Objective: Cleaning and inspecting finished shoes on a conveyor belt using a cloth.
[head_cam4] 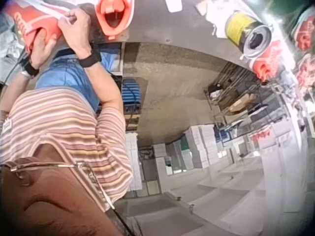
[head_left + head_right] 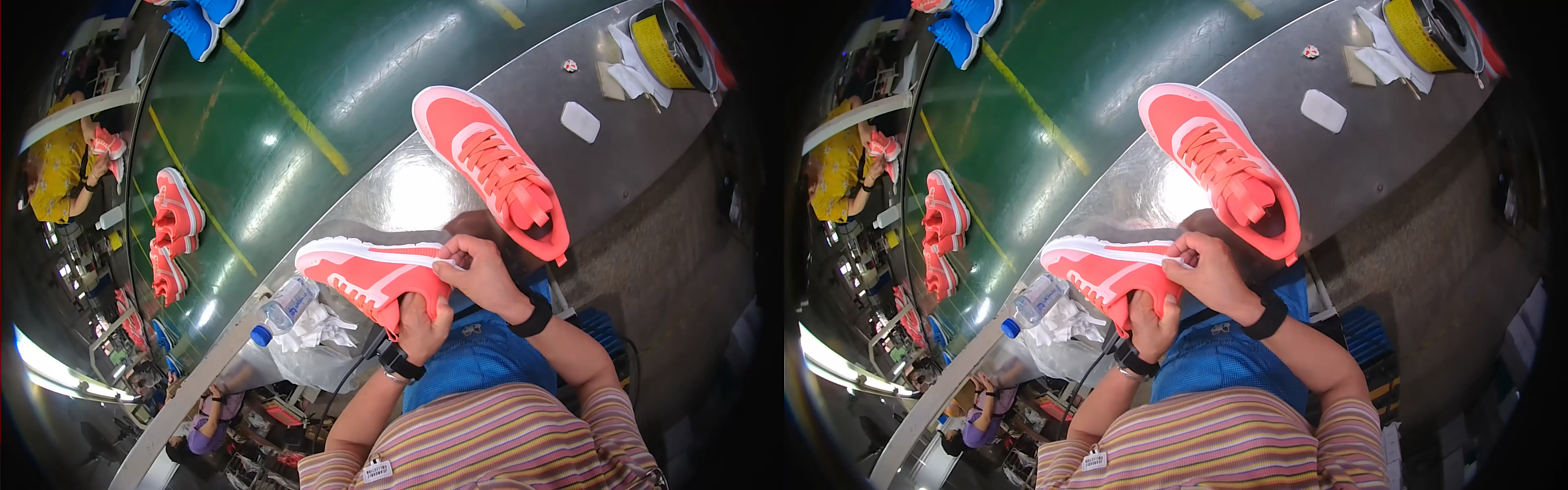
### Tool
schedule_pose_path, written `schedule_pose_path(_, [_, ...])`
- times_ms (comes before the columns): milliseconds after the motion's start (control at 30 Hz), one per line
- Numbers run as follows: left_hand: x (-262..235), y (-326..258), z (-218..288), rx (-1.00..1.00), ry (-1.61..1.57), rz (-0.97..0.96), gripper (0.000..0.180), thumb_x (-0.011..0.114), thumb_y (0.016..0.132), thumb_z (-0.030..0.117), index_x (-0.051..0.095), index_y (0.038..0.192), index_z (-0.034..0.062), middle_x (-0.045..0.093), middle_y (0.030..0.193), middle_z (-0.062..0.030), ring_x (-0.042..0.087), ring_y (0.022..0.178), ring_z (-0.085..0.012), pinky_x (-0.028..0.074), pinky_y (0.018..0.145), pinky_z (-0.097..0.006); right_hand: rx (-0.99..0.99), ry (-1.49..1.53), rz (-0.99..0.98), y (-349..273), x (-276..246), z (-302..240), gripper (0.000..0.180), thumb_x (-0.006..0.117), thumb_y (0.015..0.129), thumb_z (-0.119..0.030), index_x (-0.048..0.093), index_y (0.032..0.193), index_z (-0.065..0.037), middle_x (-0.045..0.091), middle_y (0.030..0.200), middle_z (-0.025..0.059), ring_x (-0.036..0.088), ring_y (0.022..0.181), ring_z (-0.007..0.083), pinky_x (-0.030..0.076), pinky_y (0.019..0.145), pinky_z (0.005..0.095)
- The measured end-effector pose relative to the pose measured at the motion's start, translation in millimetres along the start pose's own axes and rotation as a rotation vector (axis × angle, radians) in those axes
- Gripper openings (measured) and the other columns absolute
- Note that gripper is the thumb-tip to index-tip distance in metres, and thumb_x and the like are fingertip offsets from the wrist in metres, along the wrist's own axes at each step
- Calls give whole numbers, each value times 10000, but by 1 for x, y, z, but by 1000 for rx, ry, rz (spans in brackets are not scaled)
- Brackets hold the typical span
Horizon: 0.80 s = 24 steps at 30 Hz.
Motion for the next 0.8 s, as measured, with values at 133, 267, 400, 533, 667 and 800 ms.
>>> schedule_pose_path(133, [-1, -2, -3, 6, -19, -6, 238, 502, 734, 37, 569, 952, -30, 570, 894, -175, 558, 829, -319, 431, 752, -379, 102, 4, 13, -14, -1, 9, 120, 646, 723, -86, 589, 768, 10, 564, 649, 20, 493, 596, 57, 418, 544, 207])
schedule_pose_path(267, [2, -1, -2, 29, -10, 21, 239, 501, 731, 28, 573, 952, -25, 572, 899, -176, 560, 827, -316, 435, 746, -374, -30, -52, -2, 1, -1, -1, 127, 649, 721, -87, 589, 774, 11, 577, 663, 21, 499, 602, 58, 420, 545, 210])
schedule_pose_path(400, [0, -2, -2, -3, -43, 1, 230, 508, 733, 40, 575, 944, -22, 572, 890, -178, 558, 813, -322, 437, 736, -377, 35, -45, -10, -12, -4, 5, 120, 643, 719, -80, 591, 776, 12, 581, 667, 18, 497, 601, 57, 418, 541, 211])
schedule_pose_path(533, [1, -1, 2, -4, -38, 15, 226, 516, 734, 54, 574, 938, -23, 572, 882, -181, 557, 806, -329, 436, 729, -384, 79, 32, 17, -11, -5, 13, 112, 639, 722, -82, 596, 778, 5, 579, 664, 14, 489, 596, 57, 410, 545, 207])
schedule_pose_path(667, [0, 1, 5, 7, -38, 13, 219, 517, 734, 59, 575, 929, -22, 571, 880, -183, 555, 803, -330, 434, 725, -387, 28, -21, -36, 1, -4, 4, 80, 626, 763, -44, 580, 806, 6, 556, 686, -24, 502, 624, 15, 404, 555, 165])
schedule_pose_path(800, [0, -3, 0, 22, -32, 36, 217, 513, 735, 60, 575, 926, -22, 570, 876, -183, 553, 799, -330, 433, 722, -387, 68, 33, 17, -18, -7, 15, 93, 631, 761, -58, 586, 816, 1, 558, 686, -23, 495, 610, 20, 402, 551, 169])
Point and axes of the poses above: each hand's wrist, its own y-axis towards the middle knuckle, its own x-axis out of the palm, z = x × y, the point moved 3 cm from there along y, towards the middle knuckle
